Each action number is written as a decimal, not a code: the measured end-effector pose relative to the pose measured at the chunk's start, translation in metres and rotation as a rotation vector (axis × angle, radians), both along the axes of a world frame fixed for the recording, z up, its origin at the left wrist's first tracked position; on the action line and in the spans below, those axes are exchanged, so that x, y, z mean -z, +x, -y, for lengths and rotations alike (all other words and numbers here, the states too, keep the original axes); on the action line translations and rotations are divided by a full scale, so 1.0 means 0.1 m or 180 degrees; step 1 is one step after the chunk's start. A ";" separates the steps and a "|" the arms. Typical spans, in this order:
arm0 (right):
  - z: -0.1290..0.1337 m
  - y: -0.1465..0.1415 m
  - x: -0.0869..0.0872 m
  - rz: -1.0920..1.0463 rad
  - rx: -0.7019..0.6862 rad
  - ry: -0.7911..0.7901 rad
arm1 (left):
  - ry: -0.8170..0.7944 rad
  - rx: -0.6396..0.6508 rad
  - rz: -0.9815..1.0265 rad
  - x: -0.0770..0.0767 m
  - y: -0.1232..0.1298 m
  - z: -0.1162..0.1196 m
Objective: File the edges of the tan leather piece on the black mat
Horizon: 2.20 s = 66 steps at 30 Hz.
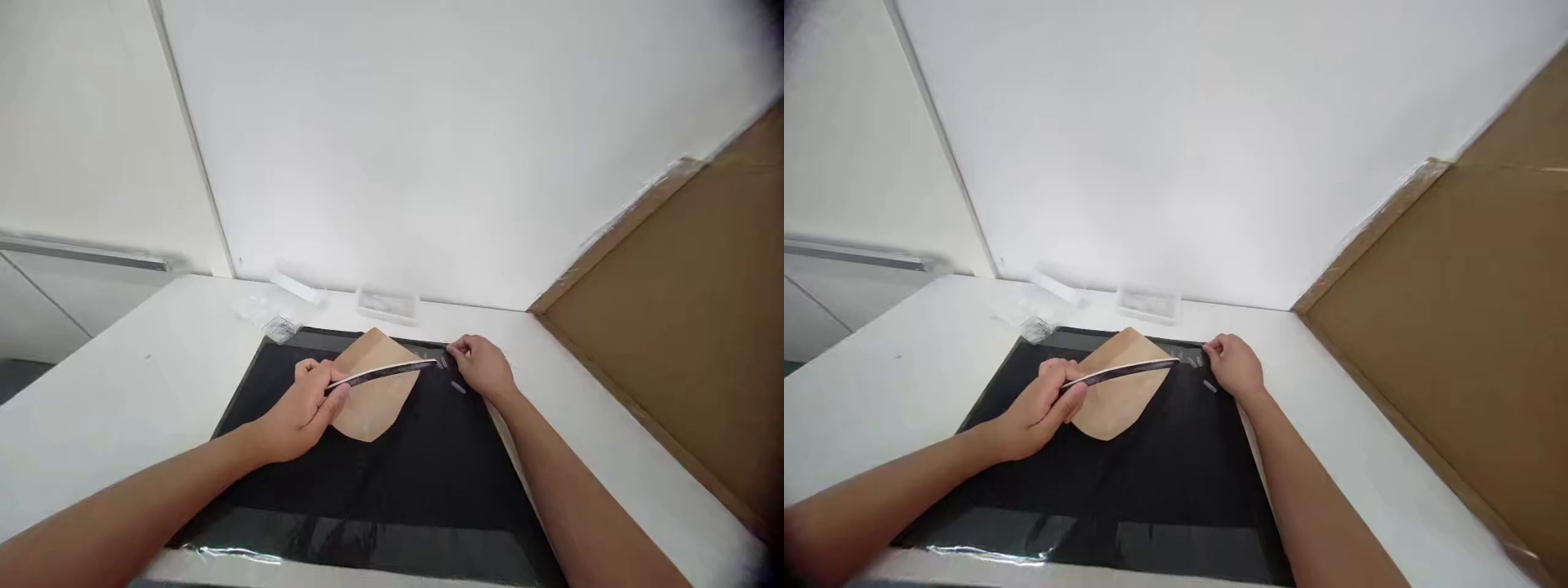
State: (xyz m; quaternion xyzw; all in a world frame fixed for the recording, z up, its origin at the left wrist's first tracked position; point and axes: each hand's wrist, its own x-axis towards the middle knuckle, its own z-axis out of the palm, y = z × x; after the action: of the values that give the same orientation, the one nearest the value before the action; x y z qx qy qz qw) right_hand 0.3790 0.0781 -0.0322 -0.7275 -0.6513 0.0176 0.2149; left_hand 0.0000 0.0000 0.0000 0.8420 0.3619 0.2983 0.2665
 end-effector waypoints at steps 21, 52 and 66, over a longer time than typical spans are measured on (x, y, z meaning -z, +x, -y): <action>0.09 -0.04 -0.06 0.0000 -0.0039 -0.0171 | 0.0001 -0.0026 -0.0004 -0.01 -0.01 0.01; 0.32 -0.40 -0.34 -0.0781 -0.0232 0.1472 | 0.0207 -0.0485 0.0121 -0.03 0.03 0.01; 0.69 -1.25 -0.37 -0.0482 -0.1165 0.2111 | 0.0031 -0.0637 0.0392 -0.05 0.05 0.05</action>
State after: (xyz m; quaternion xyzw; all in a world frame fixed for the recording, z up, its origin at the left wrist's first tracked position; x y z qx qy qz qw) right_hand 0.2536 0.0089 0.0045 -0.4869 -0.7230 -0.1023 0.4794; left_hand 0.0055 -0.0050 0.0047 0.7831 0.4256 0.3763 0.2529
